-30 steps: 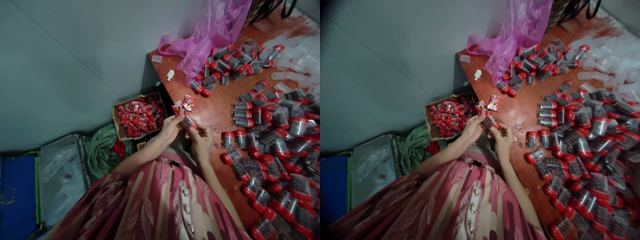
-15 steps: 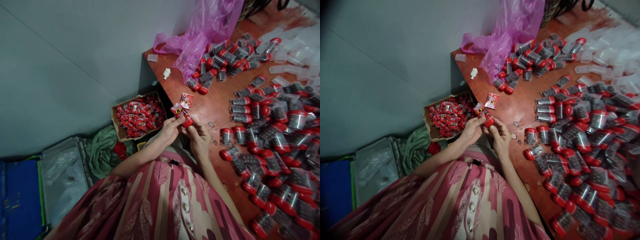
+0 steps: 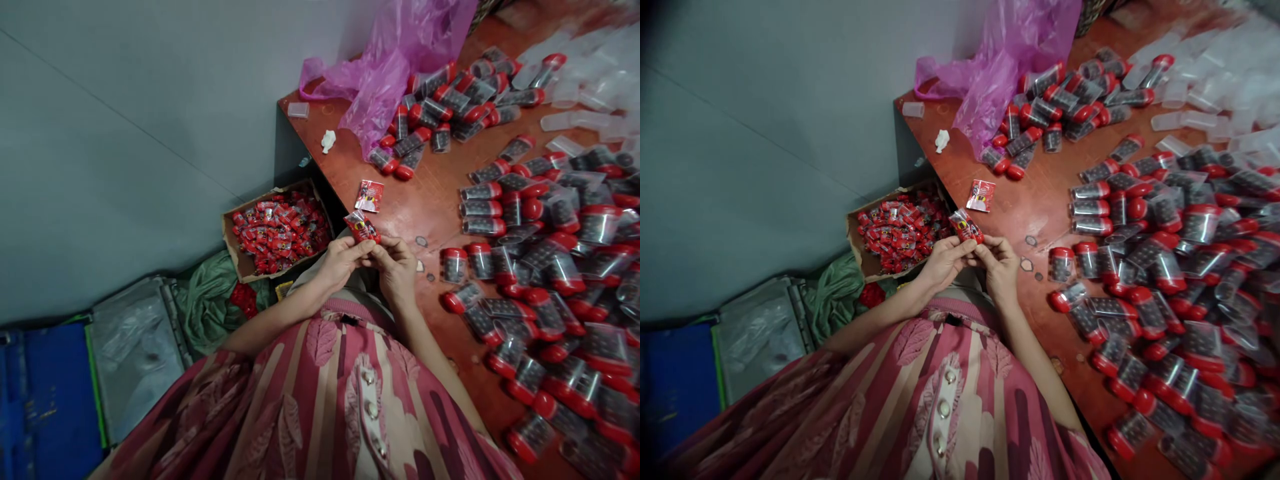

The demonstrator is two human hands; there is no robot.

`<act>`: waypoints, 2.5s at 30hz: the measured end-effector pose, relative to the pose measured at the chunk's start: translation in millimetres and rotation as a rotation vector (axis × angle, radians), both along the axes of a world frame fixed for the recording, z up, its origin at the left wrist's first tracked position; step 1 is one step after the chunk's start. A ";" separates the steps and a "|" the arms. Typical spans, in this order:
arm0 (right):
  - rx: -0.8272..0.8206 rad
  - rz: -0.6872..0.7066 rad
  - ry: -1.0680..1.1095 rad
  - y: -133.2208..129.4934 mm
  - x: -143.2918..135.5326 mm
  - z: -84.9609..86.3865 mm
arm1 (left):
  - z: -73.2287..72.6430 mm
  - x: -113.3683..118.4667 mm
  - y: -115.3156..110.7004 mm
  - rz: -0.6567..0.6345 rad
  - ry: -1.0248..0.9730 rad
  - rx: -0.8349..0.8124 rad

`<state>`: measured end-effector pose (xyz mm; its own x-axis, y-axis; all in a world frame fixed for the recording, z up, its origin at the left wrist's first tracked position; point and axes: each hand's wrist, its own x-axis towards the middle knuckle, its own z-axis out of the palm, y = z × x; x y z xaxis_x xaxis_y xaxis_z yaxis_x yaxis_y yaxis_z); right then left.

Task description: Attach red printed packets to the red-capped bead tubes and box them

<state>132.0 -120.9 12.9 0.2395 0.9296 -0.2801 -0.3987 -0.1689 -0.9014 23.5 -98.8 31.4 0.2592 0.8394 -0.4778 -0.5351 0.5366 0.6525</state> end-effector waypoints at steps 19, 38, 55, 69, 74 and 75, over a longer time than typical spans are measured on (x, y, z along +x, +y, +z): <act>0.140 0.277 -0.831 40.4 36.4 19.0 | -39.9 -57.7 12.6 0.209 0.456 0.139; 0.236 0.285 -1.048 111.2 45.9 7.9 | -39.1 -7.5 107.2 0.062 1.032 0.893; -0.030 0.525 -0.271 117.8 30.9 29.4 | -12.5 -20.0 73.6 -0.030 0.104 0.080; -0.001 0.551 -1.877 195.0 37.3 47.5 | -11.9 -32.1 70.0 0.220 -0.010 -0.139; -0.151 0.595 -1.810 195.6 48.0 48.2 | -7.5 -33.7 70.3 0.247 -0.049 -0.201; -0.212 0.611 -1.800 193.3 52.1 49.7 | -6.9 -33.6 70.1 0.254 -0.056 -0.207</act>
<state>184.1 72.5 62.6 0.0350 0.9762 -0.2139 0.9963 -0.0510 -0.0695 -10.1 -28.7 24.5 0.0846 0.7673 -0.6357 -0.7010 0.4992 0.5093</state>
